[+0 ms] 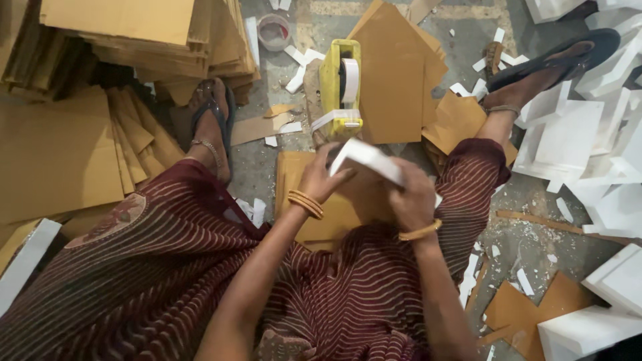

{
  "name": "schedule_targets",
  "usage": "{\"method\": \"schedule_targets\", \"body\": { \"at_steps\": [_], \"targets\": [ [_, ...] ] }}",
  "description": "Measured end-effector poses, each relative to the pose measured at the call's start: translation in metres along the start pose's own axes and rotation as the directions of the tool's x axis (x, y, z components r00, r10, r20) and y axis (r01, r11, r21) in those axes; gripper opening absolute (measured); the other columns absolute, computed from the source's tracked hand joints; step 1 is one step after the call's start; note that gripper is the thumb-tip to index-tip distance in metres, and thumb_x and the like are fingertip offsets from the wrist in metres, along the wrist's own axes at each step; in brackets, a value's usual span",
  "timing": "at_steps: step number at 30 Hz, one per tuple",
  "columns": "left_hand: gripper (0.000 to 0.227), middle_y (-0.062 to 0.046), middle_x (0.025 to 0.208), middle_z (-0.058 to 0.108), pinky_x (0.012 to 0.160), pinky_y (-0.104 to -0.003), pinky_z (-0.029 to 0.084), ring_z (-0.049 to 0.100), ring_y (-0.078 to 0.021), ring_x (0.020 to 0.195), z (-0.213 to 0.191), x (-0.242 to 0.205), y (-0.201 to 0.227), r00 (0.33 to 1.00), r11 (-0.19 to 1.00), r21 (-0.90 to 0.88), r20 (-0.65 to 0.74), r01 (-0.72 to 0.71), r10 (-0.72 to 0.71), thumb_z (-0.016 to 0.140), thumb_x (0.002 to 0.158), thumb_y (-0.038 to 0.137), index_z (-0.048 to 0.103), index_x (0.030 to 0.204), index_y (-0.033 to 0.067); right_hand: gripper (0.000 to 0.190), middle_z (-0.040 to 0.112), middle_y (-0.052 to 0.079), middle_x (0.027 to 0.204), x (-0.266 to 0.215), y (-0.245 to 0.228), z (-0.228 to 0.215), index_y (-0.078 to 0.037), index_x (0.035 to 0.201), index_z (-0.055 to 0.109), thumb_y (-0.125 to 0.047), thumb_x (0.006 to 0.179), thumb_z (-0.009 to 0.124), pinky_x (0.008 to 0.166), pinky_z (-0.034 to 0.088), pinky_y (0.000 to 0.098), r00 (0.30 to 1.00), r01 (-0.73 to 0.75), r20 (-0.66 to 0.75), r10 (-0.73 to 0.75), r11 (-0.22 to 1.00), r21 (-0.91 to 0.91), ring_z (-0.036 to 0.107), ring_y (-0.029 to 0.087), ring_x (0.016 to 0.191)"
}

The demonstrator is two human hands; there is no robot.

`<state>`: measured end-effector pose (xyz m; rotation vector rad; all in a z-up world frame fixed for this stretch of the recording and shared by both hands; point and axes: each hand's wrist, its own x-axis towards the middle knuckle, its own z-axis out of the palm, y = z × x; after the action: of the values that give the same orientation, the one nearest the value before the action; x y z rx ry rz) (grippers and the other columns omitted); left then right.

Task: The person sits on the floor and repeatedly places white foam inserts into brown cardboard boxes, then seals them with tape using a handheld dispenser. The person handles multiple boxes one at a time, folding flaps and applying tape to close them.

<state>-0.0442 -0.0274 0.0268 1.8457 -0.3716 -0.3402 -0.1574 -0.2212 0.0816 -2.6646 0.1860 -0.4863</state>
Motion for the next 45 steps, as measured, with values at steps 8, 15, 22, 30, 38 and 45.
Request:
{"method": "schedule_targets", "body": {
  "at_steps": [8, 15, 22, 30, 38, 45],
  "targets": [
    [0.083, -0.012, 0.127, 0.071, 0.087, -0.045, 0.058, 0.07, -0.0343, 0.11, -0.011, -0.023, 0.1, 0.955, 0.956, 0.1, -0.085, -0.274, 0.283, 0.082, 0.081, 0.025, 0.038, 0.15, 0.0093, 0.036, 0.067, 0.009, 0.117, -0.048, -0.022, 0.047, -0.001, 0.13, 0.057, -0.02, 0.1, 0.061, 0.084, 0.057, 0.0294, 0.851, -0.178, -0.144, 0.504, 0.537, 0.825, 0.066, 0.018, 0.103],
    [0.047, -0.013, 0.112, 0.07, 0.082, -0.051, 0.052, 0.069, -0.0367, 0.1, -0.013, -0.026, 0.087, 0.989, 0.871, 0.47, 0.025, -0.143, 0.149, 0.073, 0.085, 0.014, 0.056, 0.128, 0.0123, 0.042, 0.065, 0.009, 0.107, -0.079, -0.006, 0.138, 0.002, 0.115, 0.062, -0.038, 0.104, 0.056, 0.077, 0.055, 0.0379, 0.756, -0.428, 0.324, 0.568, 0.055, 0.902, 0.064, 0.019, 0.093],
    [0.038, -0.014, 0.102, 0.064, 0.083, -0.045, 0.045, 0.063, -0.0324, 0.093, -0.022, 0.004, 0.011, 0.934, 0.6, 0.76, 0.024, -0.249, 0.357, 0.067, 0.077, 0.022, 0.061, 0.113, 0.009, 0.037, 0.074, 0.014, 0.107, -0.06, 0.041, 0.121, -0.001, 0.115, 0.07, -0.034, 0.1, 0.064, 0.084, 0.055, 0.0388, 0.79, -0.46, 0.561, 0.247, 0.844, 0.277, 0.07, 0.022, 0.096],
    [0.038, -0.013, 0.1, 0.065, 0.083, -0.042, 0.046, 0.062, -0.0296, 0.093, -0.014, 0.022, -0.031, 0.892, 0.496, 0.797, 0.114, -0.344, 0.436, 0.06, 0.077, 0.018, 0.061, 0.112, 0.0045, 0.025, 0.066, -0.003, 0.09, 0.095, 0.047, 0.077, -0.007, 0.114, 0.073, -0.027, 0.102, 0.063, 0.063, 0.048, 0.0255, 0.849, -0.528, 0.374, 0.373, 0.588, 0.613, 0.056, 0.007, 0.072],
    [0.021, -0.009, 0.103, 0.064, 0.084, -0.042, 0.047, 0.063, -0.0269, 0.098, -0.011, 0.025, -0.039, 0.901, 0.47, 0.821, 0.116, -0.324, 0.418, 0.059, 0.092, 0.015, 0.061, 0.112, 0.0087, 0.023, 0.059, 0.001, 0.085, 0.114, 0.023, 0.091, 0.001, 0.099, 0.071, -0.021, 0.103, 0.067, 0.067, 0.044, 0.0258, 0.928, -0.361, 0.325, 0.183, 0.661, 0.657, 0.053, 0.008, 0.077],
    [0.042, -0.014, 0.099, 0.063, 0.079, -0.042, 0.047, 0.062, -0.0305, 0.092, -0.013, 0.03, -0.022, 0.936, 0.585, 0.744, 0.16, -0.324, 0.314, 0.073, 0.072, 0.032, 0.061, 0.103, 0.0059, 0.019, 0.067, 0.001, 0.086, -0.013, 0.018, 0.097, 0.0, 0.104, 0.07, -0.018, 0.099, 0.068, 0.074, 0.054, 0.0259, 0.774, -0.631, 0.546, 0.321, 0.318, 0.708, 0.063, 0.009, 0.079]
  ]
}}
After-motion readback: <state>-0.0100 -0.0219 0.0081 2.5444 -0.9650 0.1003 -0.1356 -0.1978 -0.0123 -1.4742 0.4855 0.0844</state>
